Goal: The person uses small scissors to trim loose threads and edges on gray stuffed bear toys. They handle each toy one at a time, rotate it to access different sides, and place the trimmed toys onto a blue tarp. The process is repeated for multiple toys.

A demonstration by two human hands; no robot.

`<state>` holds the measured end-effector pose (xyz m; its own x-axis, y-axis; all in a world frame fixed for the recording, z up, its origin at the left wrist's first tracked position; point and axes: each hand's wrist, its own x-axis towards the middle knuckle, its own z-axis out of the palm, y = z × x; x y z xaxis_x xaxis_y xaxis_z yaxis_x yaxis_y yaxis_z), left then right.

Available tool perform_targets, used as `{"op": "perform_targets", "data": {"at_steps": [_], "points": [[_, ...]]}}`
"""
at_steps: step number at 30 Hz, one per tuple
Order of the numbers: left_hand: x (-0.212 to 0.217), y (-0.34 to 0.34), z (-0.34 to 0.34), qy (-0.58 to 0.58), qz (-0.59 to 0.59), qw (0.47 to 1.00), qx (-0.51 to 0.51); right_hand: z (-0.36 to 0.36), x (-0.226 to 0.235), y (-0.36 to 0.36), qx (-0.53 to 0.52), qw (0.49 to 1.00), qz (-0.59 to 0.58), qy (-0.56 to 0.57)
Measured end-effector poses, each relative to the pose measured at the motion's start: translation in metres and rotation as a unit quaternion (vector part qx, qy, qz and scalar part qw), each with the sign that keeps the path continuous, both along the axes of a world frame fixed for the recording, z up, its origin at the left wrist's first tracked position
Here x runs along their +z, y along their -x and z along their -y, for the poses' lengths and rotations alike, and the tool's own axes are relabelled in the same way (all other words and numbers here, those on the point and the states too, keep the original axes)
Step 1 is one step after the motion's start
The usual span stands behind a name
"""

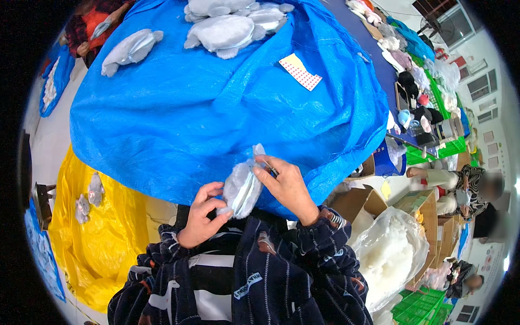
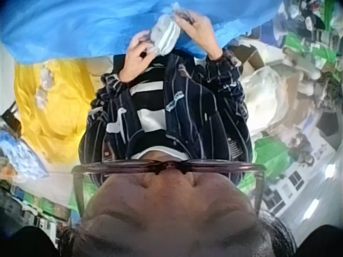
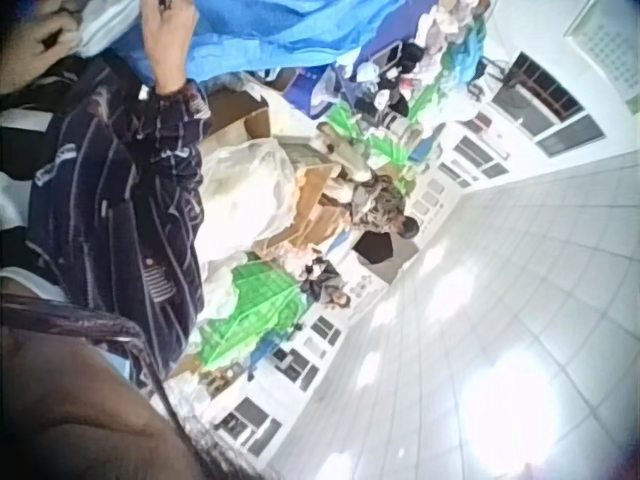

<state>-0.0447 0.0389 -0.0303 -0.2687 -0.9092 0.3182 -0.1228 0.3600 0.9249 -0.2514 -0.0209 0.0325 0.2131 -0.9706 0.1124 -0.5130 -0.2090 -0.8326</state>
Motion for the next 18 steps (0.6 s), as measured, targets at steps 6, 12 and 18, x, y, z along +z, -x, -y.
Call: {"op": "perform_targets", "data": {"at_steps": [6,12,18], "points": [[-0.001,0.004,-0.001,0.005,0.028,0.999,-0.022,-0.002,0.003,0.013,0.075,0.99,-0.115,-0.019],[-0.008,0.006,-0.003,0.008,0.044,0.997,-0.067,-0.011,0.0,0.021,0.095,0.976,-0.187,-0.065],[0.017,-0.002,0.022,-0.107,0.008,0.989,-0.104,-0.03,-0.01,0.023,0.049,0.994,-0.093,0.025]]}}
